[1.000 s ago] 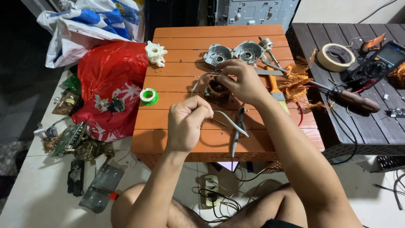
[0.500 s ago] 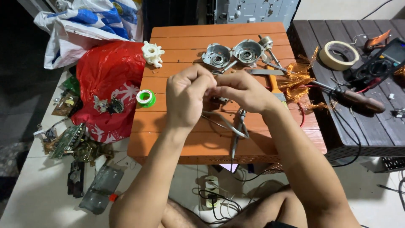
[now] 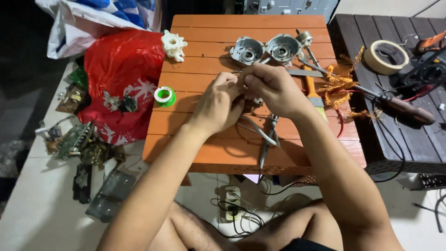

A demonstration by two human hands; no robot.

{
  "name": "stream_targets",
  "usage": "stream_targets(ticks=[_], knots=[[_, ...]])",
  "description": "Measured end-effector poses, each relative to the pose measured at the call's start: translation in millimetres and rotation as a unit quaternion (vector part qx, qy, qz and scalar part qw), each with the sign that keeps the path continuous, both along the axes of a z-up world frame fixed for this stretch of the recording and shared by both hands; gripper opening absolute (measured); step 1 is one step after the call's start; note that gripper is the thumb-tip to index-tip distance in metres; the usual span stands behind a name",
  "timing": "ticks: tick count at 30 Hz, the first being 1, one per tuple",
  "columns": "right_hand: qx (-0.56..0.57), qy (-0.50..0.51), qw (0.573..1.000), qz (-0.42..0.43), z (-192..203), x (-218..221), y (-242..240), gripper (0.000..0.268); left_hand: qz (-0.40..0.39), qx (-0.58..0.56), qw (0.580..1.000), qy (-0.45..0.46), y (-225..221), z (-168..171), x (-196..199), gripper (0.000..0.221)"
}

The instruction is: A person is manually securing the copper windings of an electric motor stator by threading and tying string around them.

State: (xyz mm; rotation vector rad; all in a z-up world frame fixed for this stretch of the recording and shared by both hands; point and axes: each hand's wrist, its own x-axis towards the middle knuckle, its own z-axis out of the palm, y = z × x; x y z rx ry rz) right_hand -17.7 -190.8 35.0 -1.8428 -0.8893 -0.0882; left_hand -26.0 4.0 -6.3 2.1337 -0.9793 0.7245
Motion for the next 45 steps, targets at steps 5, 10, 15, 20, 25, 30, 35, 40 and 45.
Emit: stream_targets(ticks=[5, 10, 15, 20, 25, 30, 35, 40, 45], knots=[[-0.010, -0.036, 0.999, -0.011, 2.4, -3.8, 6.3, 0.016, 0.003, -0.008, 1.000, 0.001, -0.1, 5.2, -6.2, 0.012], [0.003, -0.056, 0.998, -0.018, 1.0, -2.5, 8.9, 0.016, 0.013, 0.004, 0.999, -0.030, -0.4, -2.3, -2.4, 0.007], [0.051, -0.066, 0.996, -0.024, 1.6, 1.0, 12.9, 0.019, 0.034, 0.016, 0.999, -0.038, -1.4, -18.8, 13.2, 0.012], [0.085, -0.049, 0.995, -0.033, -7.4, 12.0, 11.5, 0.022, 0.019, -0.040, 0.999, -0.030, -7.9, -11.6, 8.7, 0.012], [0.136, -0.057, 0.987, -0.066, 16.4, 11.9, 15.3, 0.026, 0.042, -0.033, 0.998, -0.015, -7.5, -7.5, 4.2, 0.007], [0.161, 0.023, 0.974, -0.159, 42.9, 17.6, 19.2, 0.015, 0.021, -0.083, 0.996, 0.013, -9.2, 2.9, -6.8, 0.005], [0.265, -0.072, 0.952, -0.134, 58.3, 51.7, -12.0, 0.015, 0.019, -0.116, 0.993, 0.009, -10.8, -5.8, -0.3, 0.003], [0.232, -0.135, 0.946, -0.184, 44.0, 18.7, -8.8, 0.021, 0.019, -0.104, 0.993, 0.056, -14.0, -8.8, 8.4, 0.003], [-0.102, -0.468, 0.860, -0.176, -1.2, 0.7, -13.3, 0.031, 0.042, -0.103, 0.992, 0.060, -12.6, -14.3, 11.3, 0.007]])
